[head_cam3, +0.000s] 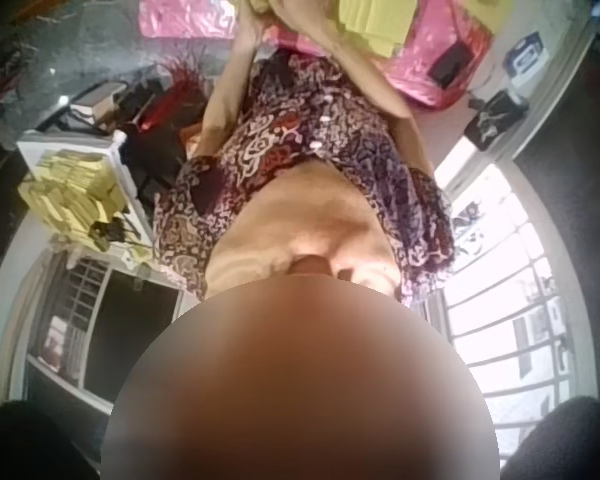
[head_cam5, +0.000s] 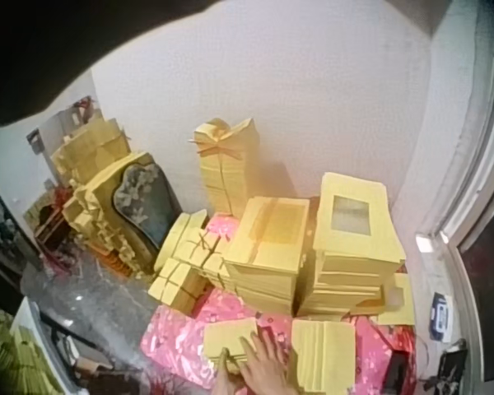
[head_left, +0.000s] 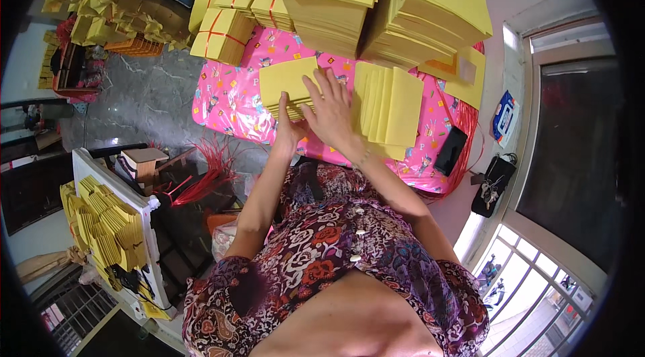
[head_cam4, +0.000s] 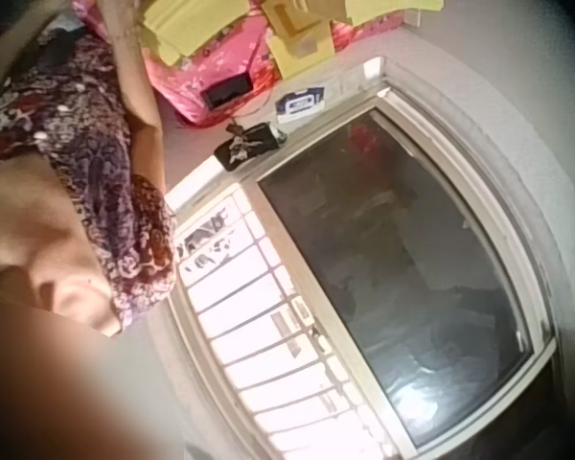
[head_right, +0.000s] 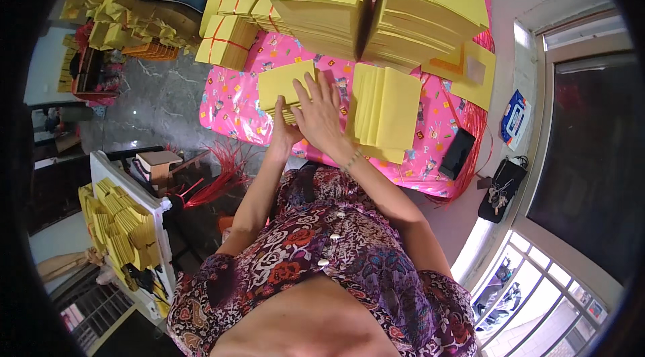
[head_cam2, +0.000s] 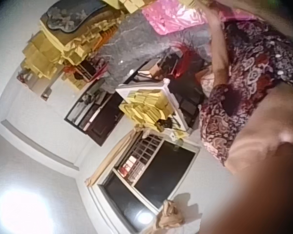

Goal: Counting and bundling yellow paper sheets with rubber bands.

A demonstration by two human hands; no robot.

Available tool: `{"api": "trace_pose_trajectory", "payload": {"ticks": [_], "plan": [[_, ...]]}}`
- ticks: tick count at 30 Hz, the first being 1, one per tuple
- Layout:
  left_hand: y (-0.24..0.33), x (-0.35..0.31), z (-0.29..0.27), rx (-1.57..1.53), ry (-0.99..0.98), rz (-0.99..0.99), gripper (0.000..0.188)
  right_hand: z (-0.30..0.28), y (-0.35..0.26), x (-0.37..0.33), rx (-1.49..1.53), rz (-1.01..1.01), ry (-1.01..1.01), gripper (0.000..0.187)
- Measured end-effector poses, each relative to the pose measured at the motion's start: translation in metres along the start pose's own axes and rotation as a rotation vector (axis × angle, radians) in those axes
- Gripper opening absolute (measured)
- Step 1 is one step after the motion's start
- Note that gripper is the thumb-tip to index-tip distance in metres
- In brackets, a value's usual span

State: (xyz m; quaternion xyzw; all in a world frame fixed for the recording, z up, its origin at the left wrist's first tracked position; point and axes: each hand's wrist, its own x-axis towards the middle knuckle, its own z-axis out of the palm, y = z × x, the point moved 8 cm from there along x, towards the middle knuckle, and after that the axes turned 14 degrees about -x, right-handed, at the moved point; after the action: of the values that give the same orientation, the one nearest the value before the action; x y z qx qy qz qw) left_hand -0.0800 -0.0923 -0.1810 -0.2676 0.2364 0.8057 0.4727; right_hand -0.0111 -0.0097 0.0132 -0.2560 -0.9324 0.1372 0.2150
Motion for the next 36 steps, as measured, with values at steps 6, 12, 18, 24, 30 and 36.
{"api": "trace_pose_trajectory", "payload": {"ticks": [6,12,18,24,30,36], "plan": [[-0.005,0.015,-0.035,-0.041,0.230,-0.012,0.050,0.107,0.023,-0.026,-0.137,0.052,-0.547,0.060],[-0.009,0.035,-0.053,-0.070,0.236,0.115,0.039,0.114,0.031,-0.039,-0.142,0.075,-0.537,0.068],[0.004,0.034,-0.025,0.041,0.254,0.312,0.042,0.111,0.037,-0.034,-0.110,0.150,-0.556,0.074],[0.034,0.009,0.024,0.424,0.042,0.604,0.051,0.098,0.038,-0.038,0.062,0.232,-0.505,0.072],[0.062,-0.061,0.075,0.884,-0.083,0.932,0.066,0.036,0.031,-0.036,0.396,0.256,-0.295,0.049],[0.050,-0.120,0.131,1.176,-0.265,1.196,0.073,-0.039,0.021,-0.024,0.669,0.256,-0.053,0.037]]}}
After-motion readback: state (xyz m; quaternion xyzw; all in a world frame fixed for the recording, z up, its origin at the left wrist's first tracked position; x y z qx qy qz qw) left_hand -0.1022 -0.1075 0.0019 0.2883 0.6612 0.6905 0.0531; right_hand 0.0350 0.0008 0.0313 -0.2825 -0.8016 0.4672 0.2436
